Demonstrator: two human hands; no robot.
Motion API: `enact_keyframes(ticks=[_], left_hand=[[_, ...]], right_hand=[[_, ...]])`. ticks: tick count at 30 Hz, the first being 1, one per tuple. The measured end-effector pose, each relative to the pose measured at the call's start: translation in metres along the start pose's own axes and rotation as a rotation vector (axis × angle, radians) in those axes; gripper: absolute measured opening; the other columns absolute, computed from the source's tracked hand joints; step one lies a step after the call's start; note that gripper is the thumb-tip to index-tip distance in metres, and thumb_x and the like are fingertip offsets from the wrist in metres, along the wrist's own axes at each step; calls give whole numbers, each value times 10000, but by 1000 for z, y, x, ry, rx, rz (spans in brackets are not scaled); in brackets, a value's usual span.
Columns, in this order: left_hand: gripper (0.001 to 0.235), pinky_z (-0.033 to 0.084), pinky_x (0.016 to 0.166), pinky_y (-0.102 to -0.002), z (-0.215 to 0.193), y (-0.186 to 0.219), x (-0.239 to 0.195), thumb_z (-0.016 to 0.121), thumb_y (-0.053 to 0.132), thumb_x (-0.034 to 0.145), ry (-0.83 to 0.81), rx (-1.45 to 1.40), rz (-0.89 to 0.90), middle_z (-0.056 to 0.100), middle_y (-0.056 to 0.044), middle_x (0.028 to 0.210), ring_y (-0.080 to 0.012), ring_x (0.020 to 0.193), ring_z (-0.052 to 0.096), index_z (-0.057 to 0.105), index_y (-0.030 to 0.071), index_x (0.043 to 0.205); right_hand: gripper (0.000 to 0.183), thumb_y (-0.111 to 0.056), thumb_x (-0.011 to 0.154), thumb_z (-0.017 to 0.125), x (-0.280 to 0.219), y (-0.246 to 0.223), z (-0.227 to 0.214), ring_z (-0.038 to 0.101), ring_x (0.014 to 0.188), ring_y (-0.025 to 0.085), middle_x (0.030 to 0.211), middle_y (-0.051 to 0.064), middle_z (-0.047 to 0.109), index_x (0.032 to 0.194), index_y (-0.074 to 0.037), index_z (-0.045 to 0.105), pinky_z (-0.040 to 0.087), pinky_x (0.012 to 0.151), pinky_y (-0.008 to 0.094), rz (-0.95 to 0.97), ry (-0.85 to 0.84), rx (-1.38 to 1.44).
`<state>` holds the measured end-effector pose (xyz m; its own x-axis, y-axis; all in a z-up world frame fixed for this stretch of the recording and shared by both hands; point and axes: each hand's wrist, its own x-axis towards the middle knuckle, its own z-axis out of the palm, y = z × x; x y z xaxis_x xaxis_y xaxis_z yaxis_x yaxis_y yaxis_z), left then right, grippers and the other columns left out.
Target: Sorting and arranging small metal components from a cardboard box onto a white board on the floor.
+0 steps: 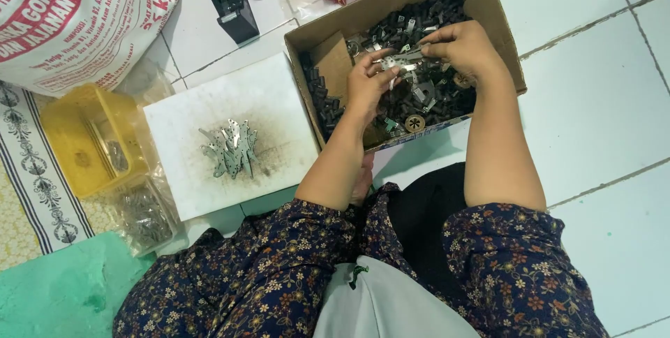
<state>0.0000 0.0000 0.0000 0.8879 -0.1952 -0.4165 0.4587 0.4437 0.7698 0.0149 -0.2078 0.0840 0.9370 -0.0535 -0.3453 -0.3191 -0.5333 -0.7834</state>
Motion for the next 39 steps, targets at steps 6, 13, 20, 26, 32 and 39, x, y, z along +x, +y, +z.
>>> enact_keyframes(ticks=[6,13,20,26,32,39], left_hand=[[454,434,540,-177,1,8,-10,720,-105,839,69,55,108,716,-131,988,-113,704,635,632,39,1260],[443,652,712,-276,12,34,-51,589,-100,869,92,-54,102,570,-13,898,-116,809,669,646,46,1283],[492,565,702,-247,-17,45,-98,720,-49,888,100,143,199,577,23,898,-79,830,587,650,97,1353],[486,590,692,-262,-48,79,-154,825,33,834,262,91,228,669,-27,945,-110,868,634,680,103,1292],[572,602,726,-254,-107,109,-213,861,-2,763,436,26,294,714,-112,1022,-176,902,693,647,47,1291],[421,608,715,-260,-186,123,-258,736,87,915,561,116,275,700,-101,988,-133,859,665,657,91,1328]], right_hand=[[206,-177,856,808,-8,-12,1,429,541,118,687,15,612,1061,-156,823,348,496,283,80,-75,-76],[282,-152,869,812,-36,-16,4,698,1015,292,1124,225,721,1131,-57,775,593,787,348,-15,-77,84],[312,-46,846,832,-70,-47,40,686,899,292,970,254,715,1139,28,751,569,704,389,-234,-133,200],[302,-104,842,863,-76,-71,130,669,653,158,831,97,693,1127,-81,767,555,494,267,-192,-73,441],[355,-169,836,885,-109,-109,231,715,694,153,877,92,724,1146,-61,751,628,544,293,-122,-120,613],[423,-139,877,837,-128,-130,321,759,742,243,944,175,717,1214,58,672,680,615,361,7,-245,666]])
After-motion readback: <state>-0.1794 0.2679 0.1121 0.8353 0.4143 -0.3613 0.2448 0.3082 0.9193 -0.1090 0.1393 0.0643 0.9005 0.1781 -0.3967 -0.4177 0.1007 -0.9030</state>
